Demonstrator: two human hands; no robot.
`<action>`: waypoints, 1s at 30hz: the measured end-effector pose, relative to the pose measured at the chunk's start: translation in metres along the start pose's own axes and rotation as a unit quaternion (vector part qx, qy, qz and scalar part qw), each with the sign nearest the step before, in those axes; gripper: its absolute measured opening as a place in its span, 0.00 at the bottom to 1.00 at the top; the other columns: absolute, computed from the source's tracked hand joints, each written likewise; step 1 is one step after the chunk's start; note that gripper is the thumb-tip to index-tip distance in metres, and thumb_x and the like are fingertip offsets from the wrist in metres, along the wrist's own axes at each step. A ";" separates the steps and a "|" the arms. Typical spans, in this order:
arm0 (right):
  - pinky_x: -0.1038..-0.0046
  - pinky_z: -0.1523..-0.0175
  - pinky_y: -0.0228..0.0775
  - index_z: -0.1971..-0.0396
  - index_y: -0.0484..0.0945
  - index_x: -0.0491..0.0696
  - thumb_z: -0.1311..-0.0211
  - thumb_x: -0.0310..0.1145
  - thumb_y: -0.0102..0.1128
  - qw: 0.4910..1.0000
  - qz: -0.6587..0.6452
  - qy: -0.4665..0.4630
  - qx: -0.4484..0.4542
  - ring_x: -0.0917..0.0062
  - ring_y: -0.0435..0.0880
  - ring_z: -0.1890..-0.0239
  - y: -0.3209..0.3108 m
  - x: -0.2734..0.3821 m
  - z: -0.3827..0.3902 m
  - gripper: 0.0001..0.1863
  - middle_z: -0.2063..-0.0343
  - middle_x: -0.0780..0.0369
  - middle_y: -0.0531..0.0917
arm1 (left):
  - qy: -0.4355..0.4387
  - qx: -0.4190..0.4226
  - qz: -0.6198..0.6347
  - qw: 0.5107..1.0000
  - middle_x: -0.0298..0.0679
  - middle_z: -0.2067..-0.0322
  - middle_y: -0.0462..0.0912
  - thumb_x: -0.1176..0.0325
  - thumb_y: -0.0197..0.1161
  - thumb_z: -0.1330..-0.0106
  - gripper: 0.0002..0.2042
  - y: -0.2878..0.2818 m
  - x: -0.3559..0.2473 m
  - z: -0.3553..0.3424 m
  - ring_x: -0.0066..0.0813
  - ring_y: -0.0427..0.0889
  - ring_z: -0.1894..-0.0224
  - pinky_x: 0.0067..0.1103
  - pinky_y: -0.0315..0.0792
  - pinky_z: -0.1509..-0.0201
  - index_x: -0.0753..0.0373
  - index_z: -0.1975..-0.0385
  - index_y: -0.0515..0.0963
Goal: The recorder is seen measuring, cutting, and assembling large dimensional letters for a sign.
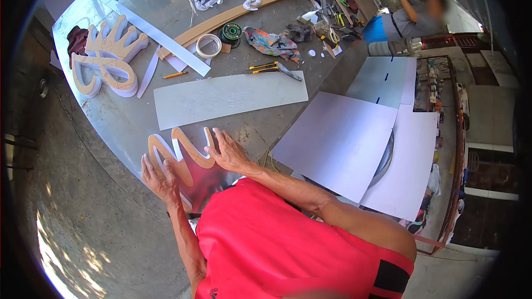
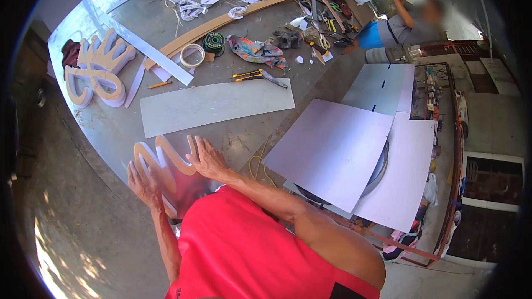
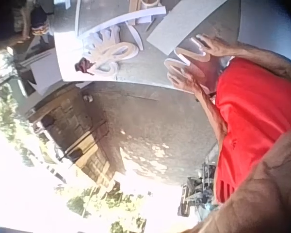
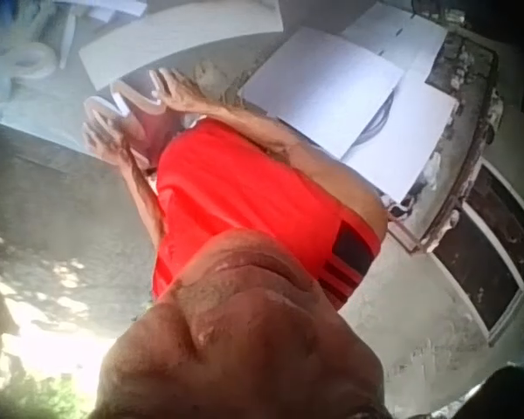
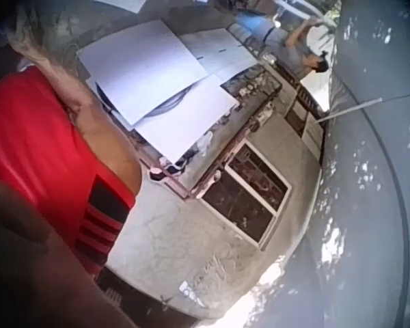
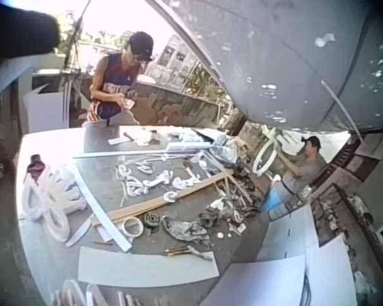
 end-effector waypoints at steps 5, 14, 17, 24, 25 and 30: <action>0.49 0.46 0.74 0.39 0.66 0.38 0.35 0.48 0.64 0.999 -0.036 -0.005 -0.016 0.43 0.79 0.50 0.027 -0.005 0.012 0.35 0.53 0.42 0.76 | -0.134 0.111 0.012 0.985 0.55 0.36 0.75 0.64 0.69 0.35 0.34 -0.009 0.031 0.050 0.54 0.73 0.36 0.39 0.66 0.31 0.70 0.31 0.68; 0.48 0.51 0.72 0.67 0.76 0.35 0.42 0.37 0.63 0.992 0.013 -0.016 -0.127 0.45 0.79 0.60 0.029 -0.025 -0.020 0.17 0.64 0.41 0.80 | -0.094 0.097 -0.009 0.991 0.53 0.62 0.82 0.71 0.64 0.41 0.30 -0.009 0.008 0.064 0.51 0.82 0.56 0.38 0.77 0.52 0.65 0.35 0.71; 0.48 0.51 0.72 0.69 0.76 0.35 0.43 0.36 0.62 0.993 0.009 -0.025 -0.118 0.44 0.79 0.61 0.030 -0.030 -0.016 0.16 0.67 0.41 0.80 | -0.080 0.087 -0.020 0.993 0.52 0.62 0.83 0.70 0.65 0.41 0.30 -0.019 -0.007 0.066 0.50 0.82 0.55 0.38 0.77 0.51 0.64 0.35 0.72; 0.50 0.51 0.73 0.69 0.78 0.36 0.44 0.38 0.62 0.993 -0.002 0.029 -0.114 0.44 0.82 0.61 -0.044 -0.074 -0.006 0.17 0.67 0.42 0.82 | -0.020 0.080 0.045 0.996 0.49 0.62 0.85 0.64 0.71 0.37 0.23 -0.015 -0.049 0.063 0.44 0.82 0.56 0.35 0.77 0.52 0.65 0.43 0.80; 0.51 0.51 0.74 0.70 0.79 0.36 0.44 0.39 0.62 0.993 -0.003 0.037 -0.112 0.44 0.83 0.61 -0.057 -0.090 -0.012 0.17 0.67 0.42 0.83 | -0.031 0.076 0.036 0.996 0.49 0.62 0.85 0.64 0.71 0.37 0.23 -0.015 -0.046 0.066 0.44 0.82 0.56 0.35 0.77 0.52 0.65 0.43 0.80; 0.54 0.52 0.76 0.66 0.82 0.36 0.48 0.38 0.64 0.986 0.057 0.102 -0.117 0.47 0.87 0.62 -0.134 -0.176 -0.045 0.18 0.67 0.44 0.87 | -0.170 0.037 -0.067 0.983 0.42 0.62 0.85 0.63 0.71 0.38 0.18 -0.007 -0.010 0.068 0.41 0.83 0.60 0.33 0.76 0.53 0.62 0.50 0.82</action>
Point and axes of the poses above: each hand's wrist, its own z-axis away from the middle knuckle, its own y-axis out of the palm, x = y × z, the point moved 7 cm from there along -z, towards the middle knuckle
